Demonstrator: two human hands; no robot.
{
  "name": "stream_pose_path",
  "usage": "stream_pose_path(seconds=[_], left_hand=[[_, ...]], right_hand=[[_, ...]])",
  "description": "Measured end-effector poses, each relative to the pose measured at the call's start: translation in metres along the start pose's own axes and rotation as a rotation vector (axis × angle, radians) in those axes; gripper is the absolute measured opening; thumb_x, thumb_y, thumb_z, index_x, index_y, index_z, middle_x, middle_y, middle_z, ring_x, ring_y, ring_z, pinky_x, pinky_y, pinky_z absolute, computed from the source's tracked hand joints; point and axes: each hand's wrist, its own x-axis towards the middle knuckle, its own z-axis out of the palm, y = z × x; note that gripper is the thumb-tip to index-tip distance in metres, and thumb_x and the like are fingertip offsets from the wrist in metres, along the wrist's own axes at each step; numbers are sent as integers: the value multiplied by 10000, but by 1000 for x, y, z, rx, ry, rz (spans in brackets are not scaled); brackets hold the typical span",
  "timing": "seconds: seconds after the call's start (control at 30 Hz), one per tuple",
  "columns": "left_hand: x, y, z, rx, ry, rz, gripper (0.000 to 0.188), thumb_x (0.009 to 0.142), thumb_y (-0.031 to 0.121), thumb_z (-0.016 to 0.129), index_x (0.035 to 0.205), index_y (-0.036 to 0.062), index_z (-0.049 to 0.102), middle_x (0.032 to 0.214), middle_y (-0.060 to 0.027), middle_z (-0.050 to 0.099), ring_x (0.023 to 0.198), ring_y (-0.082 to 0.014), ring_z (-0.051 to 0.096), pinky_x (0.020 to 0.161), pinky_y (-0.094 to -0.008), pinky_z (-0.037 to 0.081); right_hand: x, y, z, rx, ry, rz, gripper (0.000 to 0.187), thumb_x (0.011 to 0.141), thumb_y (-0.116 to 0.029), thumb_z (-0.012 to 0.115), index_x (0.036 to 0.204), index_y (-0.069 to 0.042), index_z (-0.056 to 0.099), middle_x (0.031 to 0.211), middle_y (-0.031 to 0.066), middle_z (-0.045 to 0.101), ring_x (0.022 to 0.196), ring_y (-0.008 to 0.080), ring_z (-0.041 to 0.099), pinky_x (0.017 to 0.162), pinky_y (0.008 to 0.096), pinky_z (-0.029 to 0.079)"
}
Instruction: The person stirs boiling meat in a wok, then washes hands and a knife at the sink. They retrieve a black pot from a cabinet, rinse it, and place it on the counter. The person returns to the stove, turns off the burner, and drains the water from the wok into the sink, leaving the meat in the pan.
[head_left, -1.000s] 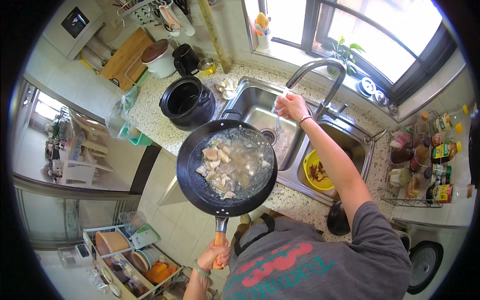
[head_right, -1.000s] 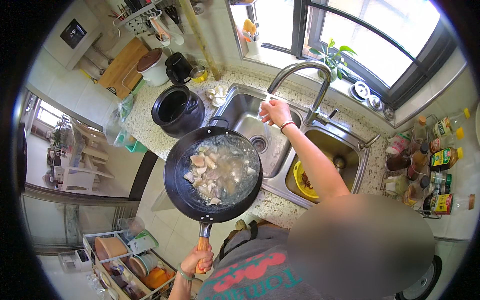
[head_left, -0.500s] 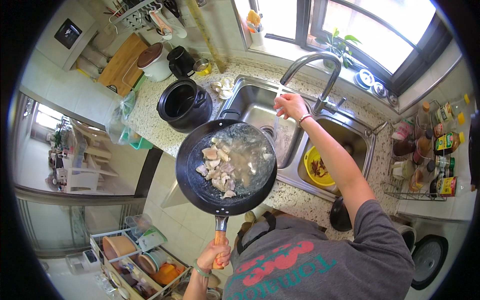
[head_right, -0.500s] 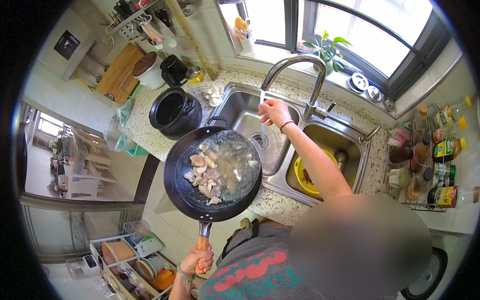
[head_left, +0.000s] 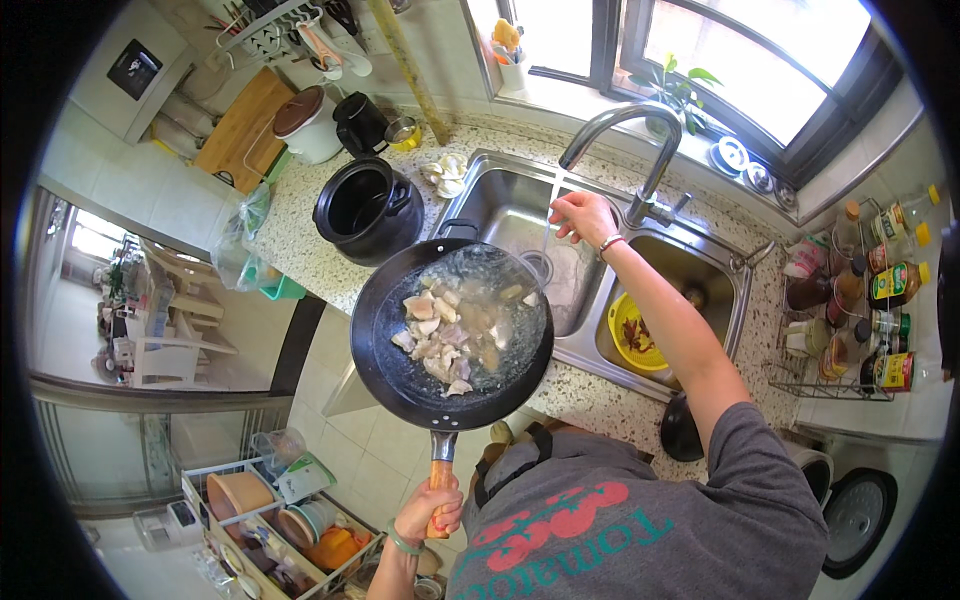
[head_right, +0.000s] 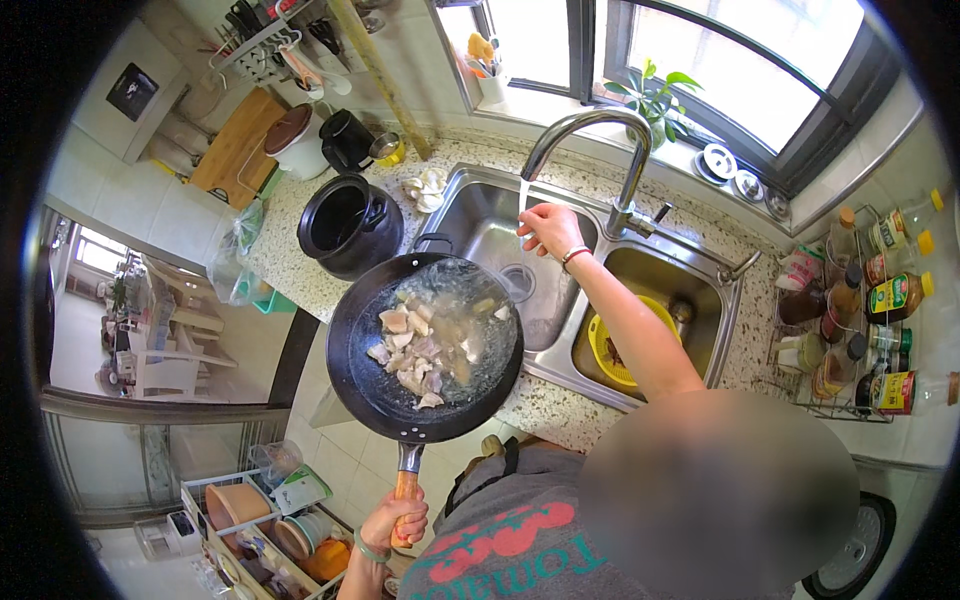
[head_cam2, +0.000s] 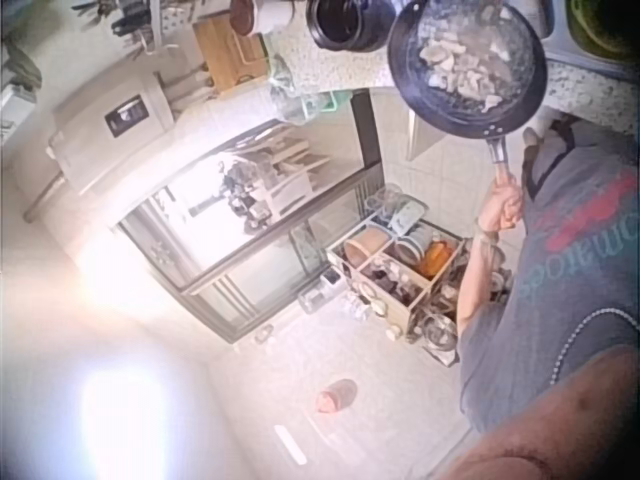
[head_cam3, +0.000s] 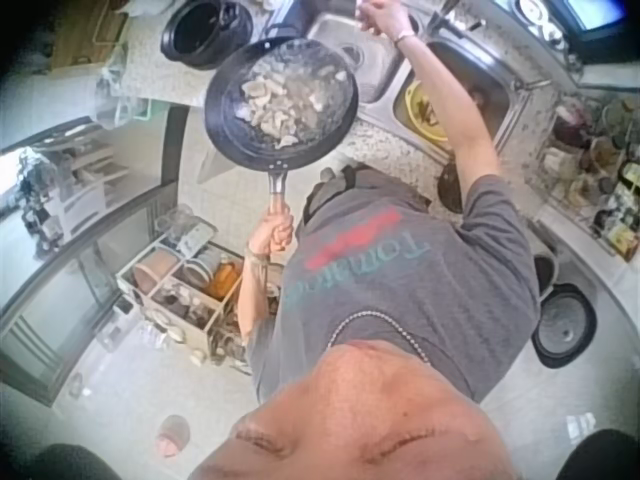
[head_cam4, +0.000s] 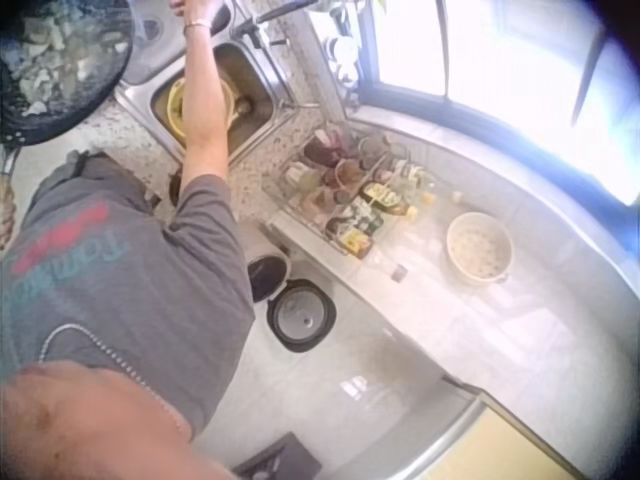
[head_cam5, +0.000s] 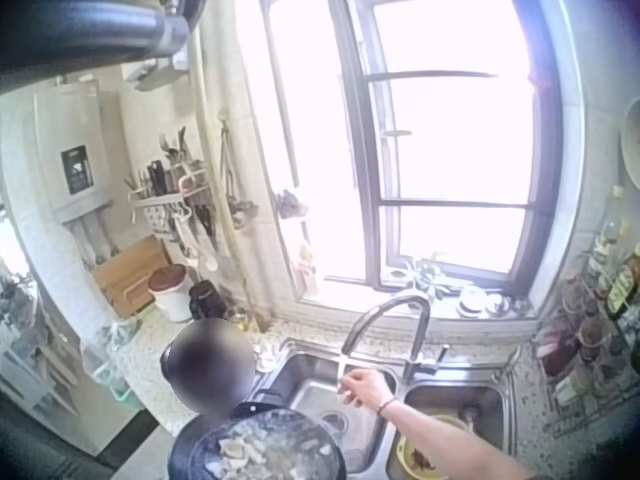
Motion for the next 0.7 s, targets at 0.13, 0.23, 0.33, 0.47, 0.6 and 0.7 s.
stream_pose_path(seconds=[0.13, 0.23, 0.33, 0.47, 0.6, 0.7], left_hand=[[-1, 3, 3, 6, 9, -10, 183, 830, 29, 562, 912, 92, 411, 574, -1, 401, 384, -98, 373, 381, -278, 351], [-2, 3, 4, 33, 45, -1, 176, 829, 29, 560, 898, 91, 410, 577, -3, 404, 386, -99, 375, 379, -279, 351], [-2, 4, 5, 21, 33, -12, 173, 827, 28, 558, 887, 90, 409, 578, -3, 405, 387, -98, 375, 379, -278, 353], [-2, 6, 5, 16, 18, -13, 179, 825, 28, 561, 883, 93, 405, 580, -4, 406, 387, -97, 376, 380, -277, 355], [-3, 7, 7, 26, 8, -11, 178, 830, 34, 561, 881, 96, 402, 581, -2, 400, 390, -95, 374, 382, -276, 357], [-4, 8, 9, 23, 9, -13, 176, 832, 38, 560, 884, 96, 402, 582, -1, 397, 392, -93, 373, 384, -275, 360]], right_hand=[[3, 3, -1, 42, 18, 7, 219, 883, -190, 592, 969, 3, 648, 820, 88, 688, 555, 130, 649, 396, 234, 455], [3, 2, 2, 57, 19, 2, 220, 885, -190, 589, 969, 4, 648, 814, 90, 688, 554, 132, 650, 393, 234, 450], [6, -1, 3, 40, 27, -8, 220, 888, -189, 583, 965, 6, 647, 812, 92, 688, 552, 134, 651, 392, 233, 446], [10, -5, 3, 41, 30, -27, 222, 890, -189, 579, 960, 10, 645, 816, 96, 689, 545, 135, 650, 391, 228, 439], [12, -7, 2, 33, 30, -31, 225, 889, -188, 581, 964, 14, 644, 821, 104, 689, 542, 138, 650, 387, 227, 426], [12, -5, 3, 40, 23, -32, 225, 889, -185, 580, 968, 16, 644, 823, 110, 689, 540, 140, 649, 384, 228, 418]])
